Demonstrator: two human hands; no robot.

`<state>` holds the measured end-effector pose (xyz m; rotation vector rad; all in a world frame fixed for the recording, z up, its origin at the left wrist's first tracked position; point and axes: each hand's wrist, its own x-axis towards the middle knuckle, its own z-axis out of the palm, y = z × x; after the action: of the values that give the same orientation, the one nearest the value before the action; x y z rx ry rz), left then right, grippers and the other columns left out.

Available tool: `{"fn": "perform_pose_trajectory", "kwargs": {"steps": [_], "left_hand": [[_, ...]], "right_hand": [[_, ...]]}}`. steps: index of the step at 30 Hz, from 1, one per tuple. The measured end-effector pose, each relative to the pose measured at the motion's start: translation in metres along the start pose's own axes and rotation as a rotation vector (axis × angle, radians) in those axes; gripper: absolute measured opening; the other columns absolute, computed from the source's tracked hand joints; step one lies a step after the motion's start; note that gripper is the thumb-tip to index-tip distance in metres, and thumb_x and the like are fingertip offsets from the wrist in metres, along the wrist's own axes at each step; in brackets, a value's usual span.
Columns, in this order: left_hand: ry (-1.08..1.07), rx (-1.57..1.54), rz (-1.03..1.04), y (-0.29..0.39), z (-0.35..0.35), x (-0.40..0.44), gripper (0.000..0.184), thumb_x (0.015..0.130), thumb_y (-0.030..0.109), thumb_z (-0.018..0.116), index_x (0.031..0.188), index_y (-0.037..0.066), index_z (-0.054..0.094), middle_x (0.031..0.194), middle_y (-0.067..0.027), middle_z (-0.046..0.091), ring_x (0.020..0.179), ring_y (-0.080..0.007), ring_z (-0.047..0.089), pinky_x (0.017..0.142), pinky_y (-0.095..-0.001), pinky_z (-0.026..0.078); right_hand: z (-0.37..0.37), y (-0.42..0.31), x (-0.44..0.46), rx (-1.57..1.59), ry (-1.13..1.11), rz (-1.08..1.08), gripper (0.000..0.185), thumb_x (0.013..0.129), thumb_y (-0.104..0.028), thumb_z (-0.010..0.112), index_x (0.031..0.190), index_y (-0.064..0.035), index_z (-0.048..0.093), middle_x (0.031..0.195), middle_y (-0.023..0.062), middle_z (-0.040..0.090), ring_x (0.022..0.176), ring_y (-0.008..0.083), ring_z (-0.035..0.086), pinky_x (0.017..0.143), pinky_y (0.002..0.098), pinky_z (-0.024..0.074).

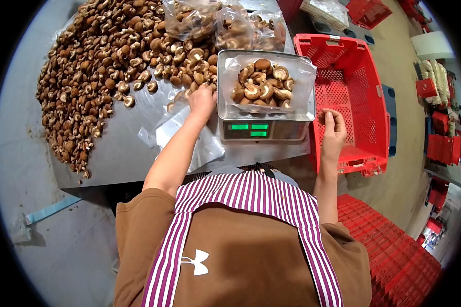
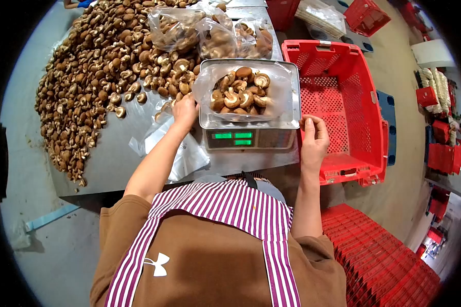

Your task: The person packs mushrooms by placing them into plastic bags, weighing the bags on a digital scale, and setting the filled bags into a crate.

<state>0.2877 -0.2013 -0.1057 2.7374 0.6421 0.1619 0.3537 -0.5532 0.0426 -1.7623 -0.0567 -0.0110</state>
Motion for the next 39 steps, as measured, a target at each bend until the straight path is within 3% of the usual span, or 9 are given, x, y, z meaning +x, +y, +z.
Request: {"fn": "perform_pose_trajectory", "kwargs": {"steps": [3,6,9,14,19,28,32,34,39], "left_hand": [[-0.005,-0.181,-0.083,-0.003,-0.008,-0.001,0.025,0.083,0.026,0.068,0.099,0.008,0.073,0.101,-0.0141,0.07,0.088,-0.0347,0.067,0.078,-0.0443,0.053],[0.091,-0.74,-0.277,-0.01,-0.027,0.009,0.024,0.092,0.023,0.065,0.101,0.001,0.071,0.092,-0.0064,0.071,0.076,-0.0115,0.062,0.068,-0.0277,0.05],[0.271,-1.229,-0.21,0.03,-0.103,0.002,0.021,0.096,0.019,0.062,0.1,0.0,0.067,0.084,0.0001,0.06,0.071,-0.0104,0.052,0.066,-0.0273,0.045],[0.293,-0.336,0.376,0.09,-0.154,-0.003,0.031,0.076,0.027,0.078,0.092,0.002,0.067,0.09,-0.0132,0.062,0.081,-0.0303,0.06,0.073,-0.0392,0.048],[0.023,-1.079,0.186,0.105,-0.149,0.007,0.013,0.095,0.009,0.06,0.093,-0.002,0.066,0.09,-0.0036,0.068,0.082,-0.0106,0.061,0.079,-0.0245,0.046],[-0.181,-1.323,-0.11,0.079,-0.154,-0.019,0.019,0.097,0.013,0.06,0.111,0.002,0.066,0.088,-0.0003,0.066,0.075,-0.0104,0.061,0.073,-0.0268,0.051],[0.16,-0.921,0.004,0.095,-0.178,-0.031,0.032,0.091,0.005,0.064,0.122,0.002,0.057,0.103,-0.0053,0.065,0.088,-0.0136,0.062,0.078,-0.0284,0.051],[0.437,-0.82,0.339,0.113,-0.193,-0.033,0.034,0.088,0.003,0.065,0.122,0.003,0.058,0.099,-0.0062,0.065,0.089,-0.0155,0.062,0.078,-0.029,0.052],[0.111,-0.665,0.729,0.158,-0.166,-0.019,0.022,0.084,-0.002,0.066,0.105,0.001,0.065,0.092,-0.015,0.064,0.084,-0.0296,0.064,0.072,-0.036,0.052]], "right_hand": [[0.005,-0.01,-0.007,0.024,0.009,0.006,0.016,0.102,-0.011,0.053,0.103,0.0009,0.064,0.095,0.0034,0.064,0.089,0.0109,0.06,0.081,0.0254,0.0493],[0.012,-0.017,-0.004,0.114,-0.014,-0.026,0.016,0.1,-0.013,0.057,0.106,0.0003,0.063,0.098,0.0039,0.063,0.09,0.0104,0.059,0.081,0.0254,0.0485],[0.029,-0.046,0.005,-0.076,-0.051,-0.142,0.028,0.091,-0.024,0.07,0.104,0.0004,0.062,0.096,0.0074,0.063,0.087,0.0158,0.06,0.079,0.0301,0.049],[0.069,-0.059,0.039,-0.527,-0.049,-0.456,0.034,0.081,-0.027,0.077,0.089,0.0009,0.06,0.083,0.0132,0.06,0.078,0.0291,0.059,0.069,0.0402,0.0479],[0.078,-0.06,0.056,0.102,-0.199,-0.184,0.012,0.096,-0.009,0.06,0.09,0.0018,0.06,0.082,0.0031,0.063,0.078,0.0046,0.053,0.069,0.0248,0.045],[0.053,-0.055,0.027,0.216,-0.172,-0.035,0.015,0.1,-0.009,0.053,0.096,0.0023,0.063,0.086,0.0048,0.067,0.08,0.0111,0.063,0.076,0.0268,0.0508],[0.046,-0.048,0.013,0.18,-0.2,0.005,0.016,0.099,-0.01,0.054,0.092,0.0012,0.062,0.082,0.0041,0.066,0.076,0.0102,0.061,0.073,0.0264,0.0497],[0.046,-0.045,0.005,0.118,-0.268,0.028,0.014,0.099,-0.01,0.056,0.092,0.0005,0.062,0.08,0.0037,0.066,0.076,0.01,0.061,0.073,0.0258,0.0492],[0.056,-0.047,-0.003,0.107,-0.288,-0.036,0.013,0.097,-0.01,0.059,0.092,0.0014,0.064,0.078,0.0028,0.065,0.075,0.0093,0.061,0.072,0.0254,0.0491]]}}
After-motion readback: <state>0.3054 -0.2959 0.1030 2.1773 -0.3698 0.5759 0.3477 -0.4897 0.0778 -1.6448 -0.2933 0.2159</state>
